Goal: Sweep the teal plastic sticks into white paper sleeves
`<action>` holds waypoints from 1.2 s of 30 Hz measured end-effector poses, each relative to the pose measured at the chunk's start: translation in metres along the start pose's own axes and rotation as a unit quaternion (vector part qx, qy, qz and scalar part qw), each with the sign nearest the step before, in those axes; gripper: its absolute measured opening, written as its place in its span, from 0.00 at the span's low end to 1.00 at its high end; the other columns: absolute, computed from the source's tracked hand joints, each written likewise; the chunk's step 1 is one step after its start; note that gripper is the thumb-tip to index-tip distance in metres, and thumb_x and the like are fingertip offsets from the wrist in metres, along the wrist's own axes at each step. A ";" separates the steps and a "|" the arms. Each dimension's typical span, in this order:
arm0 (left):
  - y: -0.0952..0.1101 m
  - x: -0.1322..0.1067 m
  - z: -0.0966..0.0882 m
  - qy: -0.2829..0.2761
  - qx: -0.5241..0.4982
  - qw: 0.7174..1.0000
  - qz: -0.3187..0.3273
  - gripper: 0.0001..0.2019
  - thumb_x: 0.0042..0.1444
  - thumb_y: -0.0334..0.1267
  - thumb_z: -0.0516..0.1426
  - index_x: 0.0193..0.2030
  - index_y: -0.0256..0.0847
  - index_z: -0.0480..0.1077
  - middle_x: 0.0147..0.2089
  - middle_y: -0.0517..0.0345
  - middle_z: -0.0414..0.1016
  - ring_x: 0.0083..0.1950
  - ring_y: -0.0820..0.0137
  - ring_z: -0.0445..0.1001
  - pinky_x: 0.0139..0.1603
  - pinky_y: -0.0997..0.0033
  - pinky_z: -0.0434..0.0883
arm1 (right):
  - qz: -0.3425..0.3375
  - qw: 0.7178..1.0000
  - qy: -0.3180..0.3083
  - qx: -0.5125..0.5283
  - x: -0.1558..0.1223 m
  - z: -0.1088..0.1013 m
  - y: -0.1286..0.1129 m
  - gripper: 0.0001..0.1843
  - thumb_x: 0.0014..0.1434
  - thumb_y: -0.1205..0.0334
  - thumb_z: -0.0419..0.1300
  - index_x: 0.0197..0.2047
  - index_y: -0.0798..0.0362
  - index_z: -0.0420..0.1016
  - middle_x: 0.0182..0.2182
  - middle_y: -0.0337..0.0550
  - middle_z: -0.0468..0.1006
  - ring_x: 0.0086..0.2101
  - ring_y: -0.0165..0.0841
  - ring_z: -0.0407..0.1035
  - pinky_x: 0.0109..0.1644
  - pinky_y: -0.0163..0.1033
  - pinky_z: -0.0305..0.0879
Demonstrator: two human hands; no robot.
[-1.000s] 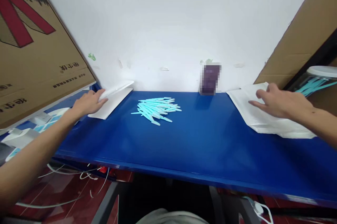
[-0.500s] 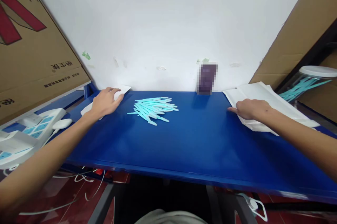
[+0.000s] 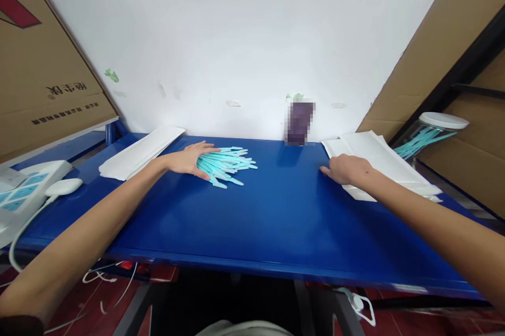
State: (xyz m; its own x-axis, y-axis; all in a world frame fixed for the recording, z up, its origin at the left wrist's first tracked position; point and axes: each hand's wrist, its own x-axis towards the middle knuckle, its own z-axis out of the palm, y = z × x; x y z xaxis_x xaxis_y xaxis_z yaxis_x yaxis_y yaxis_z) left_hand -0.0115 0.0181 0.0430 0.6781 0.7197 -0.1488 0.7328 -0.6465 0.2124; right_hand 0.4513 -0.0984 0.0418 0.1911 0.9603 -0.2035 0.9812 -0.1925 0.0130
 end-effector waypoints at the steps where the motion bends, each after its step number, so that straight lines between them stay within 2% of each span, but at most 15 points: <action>1: 0.000 0.001 0.003 0.011 -0.003 1.000 0.002 0.54 0.44 0.69 0.63 0.76 0.55 0.50 0.79 0.48 0.42 0.79 0.42 0.36 0.73 0.38 0.42 | 0.012 1.000 0.005 -0.001 0.000 0.000 -0.001 0.23 0.55 0.41 0.57 0.21 0.49 0.58 0.33 0.63 0.75 0.42 0.64 0.72 0.42 0.65 0.62; 4: 0.001 0.000 0.010 0.049 -0.014 0.999 0.006 0.52 0.47 0.69 0.61 0.75 0.53 0.52 0.79 0.48 0.43 0.79 0.44 0.36 0.74 0.41 0.43 | 0.018 1.000 0.007 0.003 0.002 0.004 -0.001 0.20 0.55 0.49 0.58 0.20 0.50 0.58 0.32 0.63 0.75 0.41 0.63 0.73 0.42 0.65 0.61; 10: -0.007 -0.022 0.014 0.052 -0.019 0.998 -0.011 0.48 0.52 0.70 0.58 0.75 0.51 0.54 0.79 0.47 0.43 0.79 0.45 0.37 0.74 0.41 0.44 | -0.015 1.000 -0.004 -0.002 0.005 0.003 0.006 0.19 0.50 0.57 0.61 0.17 0.49 0.55 0.27 0.60 0.73 0.37 0.62 0.73 0.40 0.62 0.62; 13: -0.018 -0.034 0.009 0.055 0.003 0.998 -0.029 0.49 0.51 0.69 0.59 0.75 0.51 0.52 0.79 0.47 0.42 0.79 0.45 0.36 0.74 0.41 0.44 | -0.064 0.997 -0.024 0.019 -0.004 -0.009 -0.008 0.21 0.55 0.54 0.58 0.15 0.48 0.57 0.23 0.55 0.72 0.31 0.51 0.72 0.44 0.57 0.63; 15: -0.027 -0.039 0.006 0.047 0.017 0.998 -0.044 0.50 0.49 0.68 0.61 0.75 0.52 0.52 0.79 0.47 0.42 0.79 0.46 0.37 0.74 0.43 0.44 | -0.099 0.988 -0.050 0.111 -0.017 -0.019 -0.027 0.24 0.61 0.52 0.54 0.15 0.49 0.61 0.19 0.50 0.70 0.25 0.42 0.67 0.45 0.53 0.64; 17: -0.036 -0.043 0.003 0.048 0.023 0.997 -0.059 0.51 0.48 0.69 0.60 0.75 0.52 0.52 0.79 0.46 0.43 0.79 0.46 0.39 0.74 0.44 0.46 | -0.088 0.948 -0.066 0.298 -0.034 -0.027 -0.051 0.24 0.63 0.51 0.53 0.18 0.51 0.65 0.20 0.47 0.71 0.24 0.36 0.64 0.38 0.48 0.64; 19: -0.045 -0.044 0.003 0.051 0.017 0.996 -0.072 0.51 0.48 0.70 0.59 0.75 0.51 0.51 0.79 0.45 0.43 0.78 0.47 0.41 0.73 0.45 0.47 | -0.074 0.878 -0.080 0.467 -0.052 -0.031 -0.074 0.21 0.63 0.50 0.55 0.22 0.51 0.66 0.23 0.43 0.69 0.24 0.33 0.62 0.31 0.42 0.61; 21: -0.053 -0.045 0.005 0.053 0.003 0.995 -0.082 0.52 0.49 0.71 0.58 0.76 0.50 0.51 0.79 0.44 0.44 0.78 0.47 0.43 0.73 0.46 0.49 | -0.064 0.831 -0.069 0.548 -0.066 -0.029 -0.089 0.15 0.60 0.49 0.60 0.28 0.50 0.69 0.23 0.38 0.67 0.23 0.30 0.60 0.27 0.39 0.57; 22: -0.056 -0.045 0.007 0.056 -0.006 0.995 -0.084 0.52 0.49 0.72 0.57 0.76 0.49 0.51 0.79 0.43 0.44 0.78 0.48 0.43 0.73 0.47 0.49 | -0.067 0.830 -0.056 0.551 -0.072 -0.027 -0.094 0.13 0.58 0.48 0.63 0.33 0.48 0.70 0.22 0.36 0.66 0.22 0.30 0.59 0.26 0.38 0.56; 25: -0.062 -0.044 0.012 0.078 -0.025 0.994 -0.079 0.52 0.48 0.72 0.58 0.76 0.48 0.52 0.78 0.42 0.45 0.77 0.48 0.46 0.73 0.48 0.50 | -0.118 0.890 0.013 0.440 -0.080 -0.017 -0.097 0.16 0.58 0.46 0.61 0.45 0.47 0.71 0.22 0.36 0.69 0.22 0.33 0.63 0.28 0.41 0.60; 27: -0.064 -0.043 0.015 0.102 -0.032 0.992 -0.071 0.51 0.48 0.72 0.59 0.75 0.48 0.54 0.77 0.42 0.48 0.77 0.48 0.48 0.73 0.48 0.51 | -0.161 0.943 0.072 0.282 -0.076 -0.011 -0.094 0.19 0.61 0.47 0.56 0.51 0.48 0.70 0.26 0.40 0.74 0.25 0.37 0.68 0.33 0.44 0.63; 29: -0.063 -0.040 0.018 0.128 -0.038 0.989 -0.060 0.50 0.48 0.71 0.60 0.73 0.46 0.58 0.76 0.42 0.51 0.75 0.47 0.51 0.73 0.48 0.53 | -0.206 0.968 0.092 0.110 -0.065 -0.007 -0.089 0.24 0.61 0.52 0.53 0.59 0.49 0.67 0.32 0.45 0.79 0.31 0.42 0.72 0.37 0.46 0.64; 31: -0.059 -0.037 0.021 0.164 -0.062 0.984 -0.045 0.45 0.51 0.69 0.59 0.70 0.45 0.62 0.74 0.43 0.56 0.73 0.47 0.56 0.71 0.49 0.56 | -0.260 0.962 0.079 -0.026 -0.050 -0.006 -0.085 0.31 0.60 0.59 0.51 0.66 0.50 0.63 0.39 0.50 0.81 0.39 0.47 0.74 0.43 0.50 0.64; 33: -0.052 -0.033 0.024 0.219 -0.111 0.969 -0.018 0.36 0.58 0.65 0.56 0.66 0.44 0.68 0.69 0.45 0.63 0.69 0.51 0.63 0.68 0.52 0.62 | -0.312 0.943 0.053 -0.102 -0.034 -0.008 -0.084 0.36 0.57 0.64 0.51 0.70 0.48 0.59 0.43 0.51 0.82 0.42 0.49 0.75 0.48 0.53 0.62; 36: -0.037 -0.026 0.030 0.320 -0.167 0.932 0.019 0.25 0.66 0.58 0.50 0.54 0.42 0.76 0.57 0.48 0.74 0.58 0.58 0.72 0.57 0.59 0.70 | -0.346 0.925 -0.003 -0.156 -0.017 -0.014 -0.090 0.42 0.53 0.65 0.54 0.72 0.46 0.59 0.38 0.48 0.82 0.38 0.48 0.76 0.49 0.54 0.62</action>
State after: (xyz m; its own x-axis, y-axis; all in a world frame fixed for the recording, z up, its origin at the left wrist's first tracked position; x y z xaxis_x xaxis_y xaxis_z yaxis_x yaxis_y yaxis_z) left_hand -0.0543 0.0157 0.0103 0.4518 0.7705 0.4497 0.5784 -0.6367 0.5099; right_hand 0.3605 -0.0943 0.0573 -0.4854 0.8303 -0.2738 0.8284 0.5369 0.1595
